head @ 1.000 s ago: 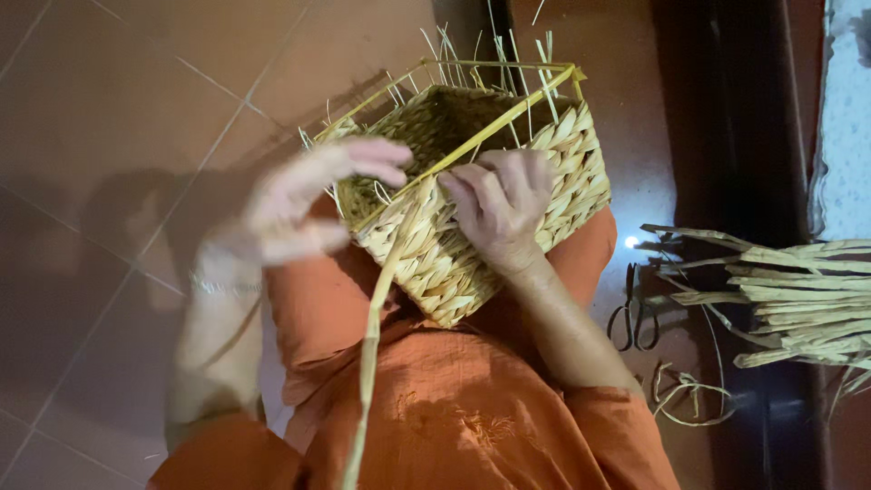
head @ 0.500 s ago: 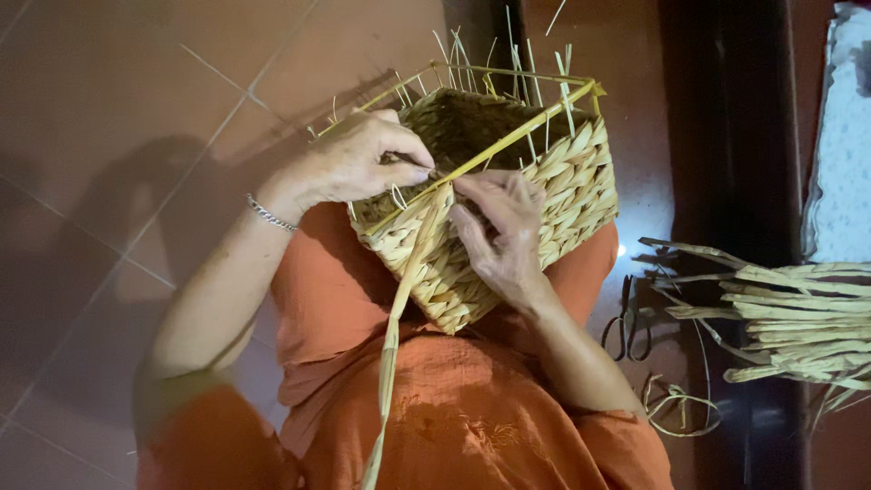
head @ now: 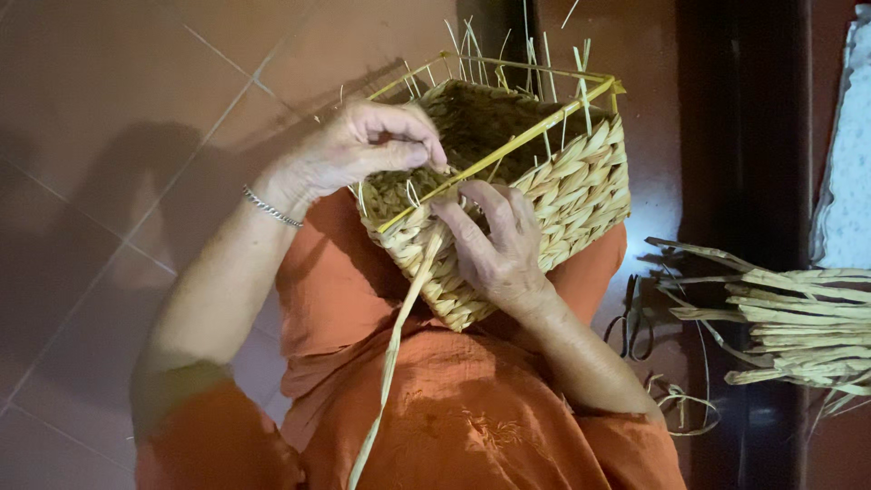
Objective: The person sits on the floor with a woven water hyacinth basket on their lap and weaves thin plant strips around the rim, wrapping and tucking them along the bamboo frame. They rotate the basket to work around its edges, pulling strips tight and continuing the wrap along the sides.
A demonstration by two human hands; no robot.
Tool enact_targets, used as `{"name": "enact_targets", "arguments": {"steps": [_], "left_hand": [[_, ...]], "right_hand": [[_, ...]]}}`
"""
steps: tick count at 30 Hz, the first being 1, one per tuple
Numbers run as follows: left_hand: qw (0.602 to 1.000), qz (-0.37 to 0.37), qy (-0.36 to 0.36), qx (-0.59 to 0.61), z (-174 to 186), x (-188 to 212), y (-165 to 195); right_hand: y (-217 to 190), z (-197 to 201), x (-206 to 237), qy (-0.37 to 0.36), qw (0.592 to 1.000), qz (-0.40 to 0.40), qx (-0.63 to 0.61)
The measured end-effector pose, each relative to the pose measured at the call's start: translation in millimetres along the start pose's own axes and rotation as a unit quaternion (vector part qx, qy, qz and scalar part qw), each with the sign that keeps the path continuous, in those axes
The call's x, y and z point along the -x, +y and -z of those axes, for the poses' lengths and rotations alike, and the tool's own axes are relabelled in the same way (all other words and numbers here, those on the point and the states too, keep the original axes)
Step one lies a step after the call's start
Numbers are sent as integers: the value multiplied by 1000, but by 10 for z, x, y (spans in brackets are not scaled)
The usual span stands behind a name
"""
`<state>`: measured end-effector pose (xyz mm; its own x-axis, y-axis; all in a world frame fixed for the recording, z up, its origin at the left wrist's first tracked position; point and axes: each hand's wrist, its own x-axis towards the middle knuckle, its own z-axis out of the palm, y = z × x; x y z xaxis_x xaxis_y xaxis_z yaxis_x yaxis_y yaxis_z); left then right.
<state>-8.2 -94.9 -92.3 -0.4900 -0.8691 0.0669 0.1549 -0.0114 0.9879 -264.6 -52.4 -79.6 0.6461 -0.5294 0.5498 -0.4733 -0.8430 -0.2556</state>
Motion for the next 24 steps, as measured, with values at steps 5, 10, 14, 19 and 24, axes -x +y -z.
{"name": "enact_targets", "arguments": {"steps": [5, 10, 14, 19, 24], "left_hand": [[997, 40, -28, 58, 27, -59, -52], [996, 91, -15, 17, 51, -63, -107], [994, 40, -80, -68, 109, -53, -136], [974, 35, -104, -197, 115, -55, -181], [976, 69, -155, -140, 142, -140, -280]], "right_hand": [[3, -38, -2, -3, 1000, -8, -7], [17, -113, 0, 35, 999, -11, -17], [19, -166, 4, 58, 998, -6, -15], [11, -190, 26, 55, 998, -13, -20], [7, -223, 31, 50, 998, -19, -22]]}}
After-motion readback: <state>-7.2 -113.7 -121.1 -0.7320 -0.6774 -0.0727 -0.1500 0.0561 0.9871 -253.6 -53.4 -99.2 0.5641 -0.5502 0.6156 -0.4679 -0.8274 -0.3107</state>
